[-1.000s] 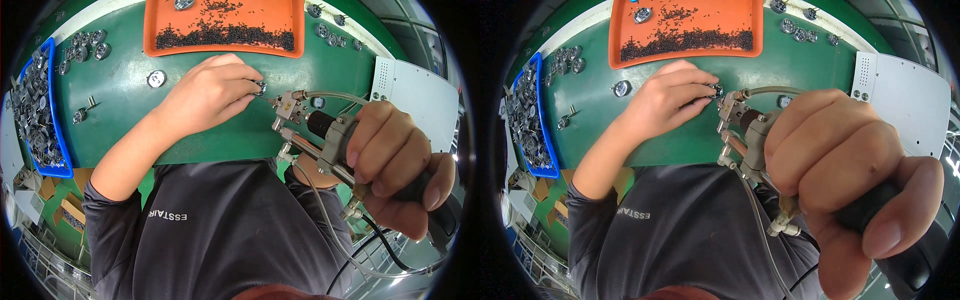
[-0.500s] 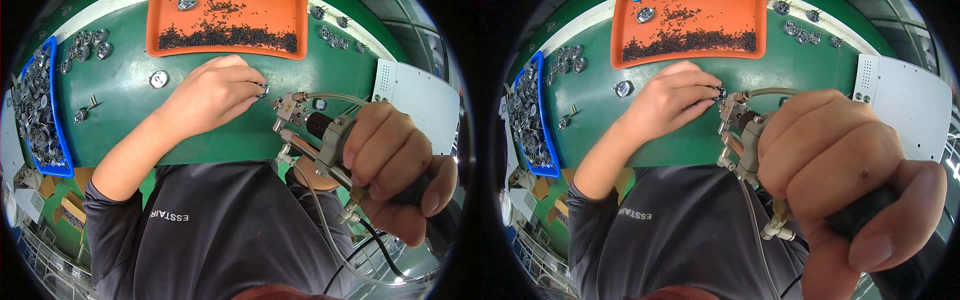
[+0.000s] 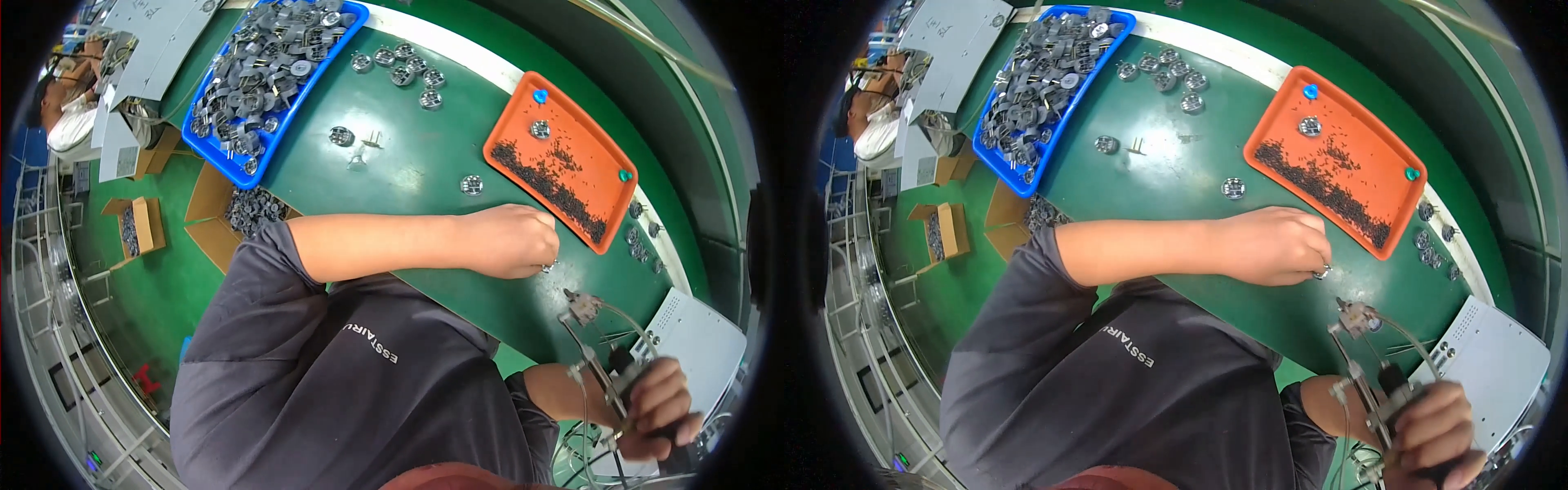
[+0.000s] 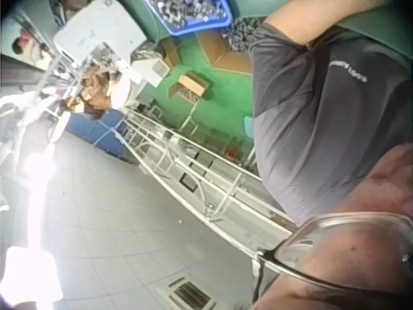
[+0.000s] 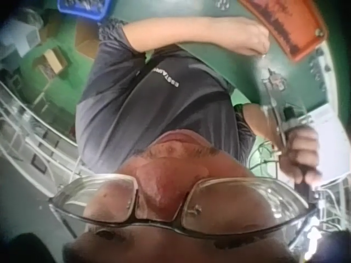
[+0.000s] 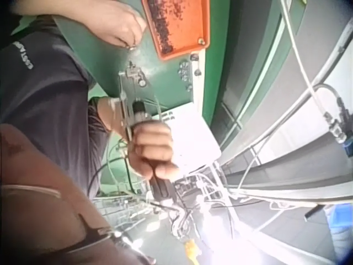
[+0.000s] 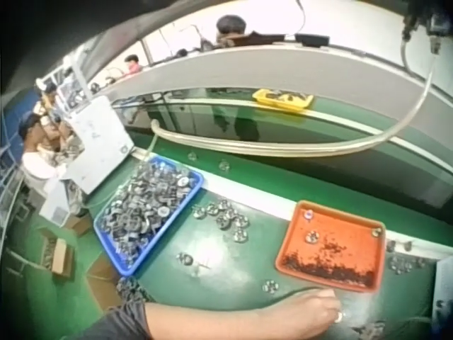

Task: The person attaches small black components to circular metal parts using a specialized manual press tool.

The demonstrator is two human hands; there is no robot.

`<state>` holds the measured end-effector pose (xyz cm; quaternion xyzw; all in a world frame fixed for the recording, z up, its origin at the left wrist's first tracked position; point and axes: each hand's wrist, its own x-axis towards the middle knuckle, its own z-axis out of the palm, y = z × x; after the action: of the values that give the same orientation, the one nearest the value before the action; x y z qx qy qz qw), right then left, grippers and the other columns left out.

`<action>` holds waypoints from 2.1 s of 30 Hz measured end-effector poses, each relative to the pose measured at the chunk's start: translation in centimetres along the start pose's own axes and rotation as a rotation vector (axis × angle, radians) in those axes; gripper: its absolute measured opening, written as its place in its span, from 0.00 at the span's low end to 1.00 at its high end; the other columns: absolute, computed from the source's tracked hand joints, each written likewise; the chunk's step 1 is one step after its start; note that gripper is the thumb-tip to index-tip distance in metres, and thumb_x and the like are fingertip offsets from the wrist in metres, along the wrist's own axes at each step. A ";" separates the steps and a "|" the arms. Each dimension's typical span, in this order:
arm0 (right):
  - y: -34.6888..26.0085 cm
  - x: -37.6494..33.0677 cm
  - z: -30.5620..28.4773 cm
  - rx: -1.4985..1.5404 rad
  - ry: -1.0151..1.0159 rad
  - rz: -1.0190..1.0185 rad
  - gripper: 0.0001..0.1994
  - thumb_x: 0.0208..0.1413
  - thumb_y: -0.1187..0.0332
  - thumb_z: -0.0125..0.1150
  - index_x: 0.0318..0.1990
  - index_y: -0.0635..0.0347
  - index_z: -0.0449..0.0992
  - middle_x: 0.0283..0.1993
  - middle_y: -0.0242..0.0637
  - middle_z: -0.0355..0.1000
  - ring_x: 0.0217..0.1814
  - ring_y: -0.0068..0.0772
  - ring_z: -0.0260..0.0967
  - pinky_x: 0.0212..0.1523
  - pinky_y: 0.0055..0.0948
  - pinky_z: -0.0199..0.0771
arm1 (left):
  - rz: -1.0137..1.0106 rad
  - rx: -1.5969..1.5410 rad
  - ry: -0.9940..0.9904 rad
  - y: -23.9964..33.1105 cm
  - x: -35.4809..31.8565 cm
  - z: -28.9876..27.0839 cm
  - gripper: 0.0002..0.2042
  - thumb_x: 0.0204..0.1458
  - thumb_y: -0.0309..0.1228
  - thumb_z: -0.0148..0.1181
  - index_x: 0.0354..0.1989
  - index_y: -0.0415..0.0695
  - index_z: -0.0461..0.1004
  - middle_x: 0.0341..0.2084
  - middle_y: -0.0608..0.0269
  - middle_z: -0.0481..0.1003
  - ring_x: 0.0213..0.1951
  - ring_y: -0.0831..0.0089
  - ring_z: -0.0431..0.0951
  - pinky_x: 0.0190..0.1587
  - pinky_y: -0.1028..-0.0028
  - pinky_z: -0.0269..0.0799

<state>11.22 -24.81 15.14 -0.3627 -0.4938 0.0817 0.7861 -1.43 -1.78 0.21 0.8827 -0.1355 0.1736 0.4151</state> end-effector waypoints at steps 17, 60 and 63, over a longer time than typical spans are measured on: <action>1.9 0.2 -0.7 -0.072 -0.050 -0.014 0.18 0.64 0.54 0.68 0.55 0.46 0.71 0.24 0.21 0.68 0.19 0.17 0.66 0.25 0.20 0.68 | -0.380 0.422 0.269 1.2 -7.9 -7.3 0.40 0.40 0.36 0.80 0.63 0.43 0.65 0.57 0.47 0.71 0.58 0.49 0.72 0.60 0.55 0.68; 2.8 1.0 -1.1 -0.085 -0.214 0.119 0.20 0.68 0.51 0.62 0.60 0.47 0.70 0.28 0.26 0.69 0.24 0.22 0.66 0.31 0.26 0.68 | 0.065 0.104 0.016 0.3 1.5 0.2 0.08 0.46 0.27 0.74 0.35 0.41 0.85 0.43 0.62 0.83 0.41 0.64 0.80 0.42 0.65 0.76; 3.2 1.0 -1.0 -0.088 -0.230 0.131 0.18 0.67 0.50 0.62 0.56 0.46 0.70 0.28 0.26 0.69 0.23 0.23 0.66 0.30 0.27 0.69 | 0.064 0.142 0.027 0.2 1.6 0.3 0.08 0.46 0.28 0.74 0.34 0.42 0.85 0.42 0.66 0.84 0.41 0.66 0.78 0.43 0.67 0.74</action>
<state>13.28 -22.49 13.52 -0.4166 -0.5590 0.1521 0.7006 0.04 -2.30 0.82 0.9028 -0.1453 0.2076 0.3475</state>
